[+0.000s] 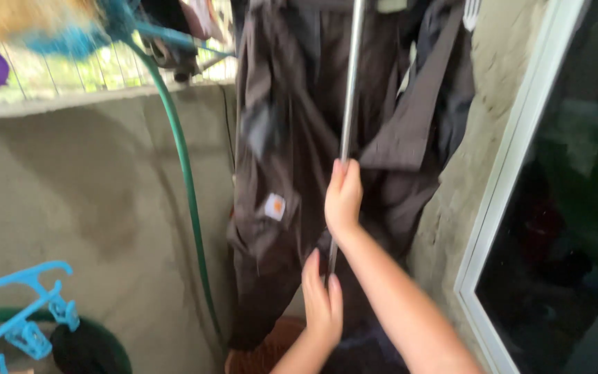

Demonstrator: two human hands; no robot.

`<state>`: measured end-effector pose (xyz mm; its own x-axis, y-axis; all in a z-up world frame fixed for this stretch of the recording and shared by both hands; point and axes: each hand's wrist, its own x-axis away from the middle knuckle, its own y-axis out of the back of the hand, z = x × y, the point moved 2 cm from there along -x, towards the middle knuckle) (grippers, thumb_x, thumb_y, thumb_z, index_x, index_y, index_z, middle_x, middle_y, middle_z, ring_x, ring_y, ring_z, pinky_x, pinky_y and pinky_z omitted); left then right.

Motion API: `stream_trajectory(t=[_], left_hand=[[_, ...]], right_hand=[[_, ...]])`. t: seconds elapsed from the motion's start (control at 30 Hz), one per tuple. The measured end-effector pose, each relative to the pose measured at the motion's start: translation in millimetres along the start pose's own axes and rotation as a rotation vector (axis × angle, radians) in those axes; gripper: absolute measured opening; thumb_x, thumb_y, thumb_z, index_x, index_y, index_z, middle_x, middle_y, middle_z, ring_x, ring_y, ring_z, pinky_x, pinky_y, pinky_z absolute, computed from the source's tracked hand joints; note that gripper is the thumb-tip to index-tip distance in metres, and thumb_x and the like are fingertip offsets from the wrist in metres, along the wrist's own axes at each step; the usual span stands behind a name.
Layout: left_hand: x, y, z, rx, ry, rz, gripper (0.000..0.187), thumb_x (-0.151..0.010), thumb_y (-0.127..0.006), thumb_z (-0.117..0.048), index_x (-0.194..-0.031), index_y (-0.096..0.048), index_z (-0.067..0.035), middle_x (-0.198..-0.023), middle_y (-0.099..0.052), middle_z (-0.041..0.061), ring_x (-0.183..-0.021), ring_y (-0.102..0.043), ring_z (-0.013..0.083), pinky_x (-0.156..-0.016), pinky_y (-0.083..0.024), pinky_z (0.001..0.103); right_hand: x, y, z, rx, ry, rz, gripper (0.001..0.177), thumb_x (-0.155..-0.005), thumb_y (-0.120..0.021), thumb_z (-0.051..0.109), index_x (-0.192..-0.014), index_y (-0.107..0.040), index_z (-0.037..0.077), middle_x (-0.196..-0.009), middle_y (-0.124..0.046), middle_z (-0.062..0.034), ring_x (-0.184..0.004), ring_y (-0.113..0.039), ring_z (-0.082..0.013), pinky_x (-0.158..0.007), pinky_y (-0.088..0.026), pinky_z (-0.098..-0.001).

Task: The person uses a long metal pole with a hook to lift clothes on hangers and hang them on a clothesline. They repeatedly pick up garments from a bucket, place them on hangers, and raise them to the line using the pole.

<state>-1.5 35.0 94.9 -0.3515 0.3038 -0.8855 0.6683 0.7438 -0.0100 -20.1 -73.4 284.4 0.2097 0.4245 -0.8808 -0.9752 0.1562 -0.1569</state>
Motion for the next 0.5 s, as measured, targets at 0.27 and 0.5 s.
stream_trajectory(t=[0.27,0.5], left_hand=[[26,-56,62,0.09,0.492,0.134,0.03,-0.095,-0.068,-0.034,-0.093,-0.063,-0.005,-0.064,-0.067,0.019,-0.059,-0.07,0.0349,-0.057,-0.053,0.042],[-153,-59,-6,0.245,0.214,0.068,0.039,-0.102,-0.064,-0.033,-0.083,-0.056,0.0,-0.059,-0.053,0.015,-0.056,-0.042,0.0173,-0.052,-0.044,0.037]], right_hand=[[-206,-9,74,-0.096,-0.019,0.086,0.038,-0.108,-0.061,0.03,-0.116,-0.055,-0.006,-0.102,-0.065,-0.0157,-0.091,-0.064,-0.0282,-0.082,-0.052,-0.0392],[-73,78,35,-0.157,0.195,0.162,0.048,-0.106,-0.047,0.012,-0.152,-0.042,0.0,-0.15,-0.051,-0.0127,-0.142,-0.049,-0.0237,-0.119,-0.037,-0.0364]])
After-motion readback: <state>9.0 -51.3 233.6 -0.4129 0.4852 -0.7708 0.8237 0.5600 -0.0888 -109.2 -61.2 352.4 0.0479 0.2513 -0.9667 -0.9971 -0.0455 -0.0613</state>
